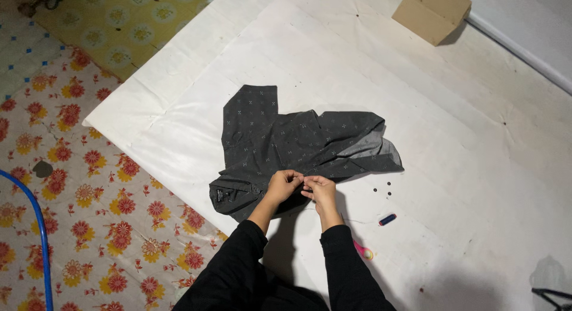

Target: The person sews buttons onto a dark gray patterned garment using a needle and thread. They repeatedly insert the needle through the fabric and button, pull the thread, and adjust the garment on the table.

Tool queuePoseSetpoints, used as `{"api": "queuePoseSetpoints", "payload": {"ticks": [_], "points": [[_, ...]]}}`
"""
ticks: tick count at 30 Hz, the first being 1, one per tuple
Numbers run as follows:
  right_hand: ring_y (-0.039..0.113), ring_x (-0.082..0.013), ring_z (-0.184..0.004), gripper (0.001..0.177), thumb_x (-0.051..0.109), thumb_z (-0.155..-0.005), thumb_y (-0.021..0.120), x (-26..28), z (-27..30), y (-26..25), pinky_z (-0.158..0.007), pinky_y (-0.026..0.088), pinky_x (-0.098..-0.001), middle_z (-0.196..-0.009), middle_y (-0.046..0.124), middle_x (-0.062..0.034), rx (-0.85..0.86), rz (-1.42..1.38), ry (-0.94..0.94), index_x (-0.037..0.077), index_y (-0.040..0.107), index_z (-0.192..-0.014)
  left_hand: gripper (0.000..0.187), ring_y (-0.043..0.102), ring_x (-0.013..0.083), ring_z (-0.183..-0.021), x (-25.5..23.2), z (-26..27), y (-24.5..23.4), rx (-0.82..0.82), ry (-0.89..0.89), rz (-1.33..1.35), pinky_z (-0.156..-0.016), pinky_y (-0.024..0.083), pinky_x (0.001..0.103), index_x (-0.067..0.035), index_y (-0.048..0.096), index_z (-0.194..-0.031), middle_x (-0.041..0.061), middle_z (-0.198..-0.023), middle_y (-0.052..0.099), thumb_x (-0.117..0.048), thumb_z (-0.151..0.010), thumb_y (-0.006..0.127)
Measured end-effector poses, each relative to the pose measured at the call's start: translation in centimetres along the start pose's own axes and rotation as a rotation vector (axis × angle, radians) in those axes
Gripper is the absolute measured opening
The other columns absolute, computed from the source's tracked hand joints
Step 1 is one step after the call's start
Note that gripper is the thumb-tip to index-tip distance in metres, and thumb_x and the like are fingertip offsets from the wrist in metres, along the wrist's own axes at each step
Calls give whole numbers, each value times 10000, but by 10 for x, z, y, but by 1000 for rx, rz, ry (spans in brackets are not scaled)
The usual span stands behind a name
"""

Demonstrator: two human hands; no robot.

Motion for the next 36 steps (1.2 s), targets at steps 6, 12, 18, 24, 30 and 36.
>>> {"api": "queuePoseSetpoints", "payload": {"ticks": [6,12,18,24,30,36], "points": [[624,-118,-685,123,78,-924,679,-49,-9,-27,-556,511,-287,-827,718,-47,-31,-20,-51,8,762,-981,214,750,241,-850,6,0,-1,-176,101,-211,-786,555,380,-118,778,-1035,73,-899,781,-268,-939,660],[595,-116,-601,121,61,-873,742,-96,27,-160,-537,476,-258,-754,709,-56,-706,86,-154,-50,775,-911,236,745,303,-840,4,5,4,-152,75,-406,-884,487,452,-123,733,-1072,104,-847,779,-312,-975,629],[547,-191,-507,230,65,-931,730,-128,45,-224,-464,428,-324,-636,609,-82,-778,-309,89,-108,626,-821,245,743,283,-879,10,7,1,-166,18,-321,-829,549,407,-138,745,-1059,91,-909,770,-344,-955,661],[580,-215,-581,224,46,-932,731,-115,37,-218,-548,459,-333,-692,621,-111,-825,118,118,-70,598,-794,259,751,246,-883,10,5,-8,-168,-12,-320,-841,547,385,-141,751,-1064,63,-927,786,-359,-958,658],[614,-214,-635,158,0,-918,707,-111,31,-195,-607,496,-327,-738,649,-124,-793,158,67,-55,601,-813,258,747,229,-880,8,16,-7,-177,-59,-294,-834,548,369,-130,752,-1070,62,-931,780,-344,-949,670],[648,-213,-690,105,-45,-903,682,-112,37,-203,-666,532,-320,-785,678,-137,-767,172,-4,-39,604,-833,238,749,200,-850,5,23,-1,-156,-51,-250,-829,551,352,-136,759,-1065,51,-903,788,-325,-954,668]]}}
Point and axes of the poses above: each hand's wrist, its own z-axis away from the middle knuckle, its own y-axis out of the palm, x = y × z, the point moved 7 cm from there along -z, towards the middle knuckle
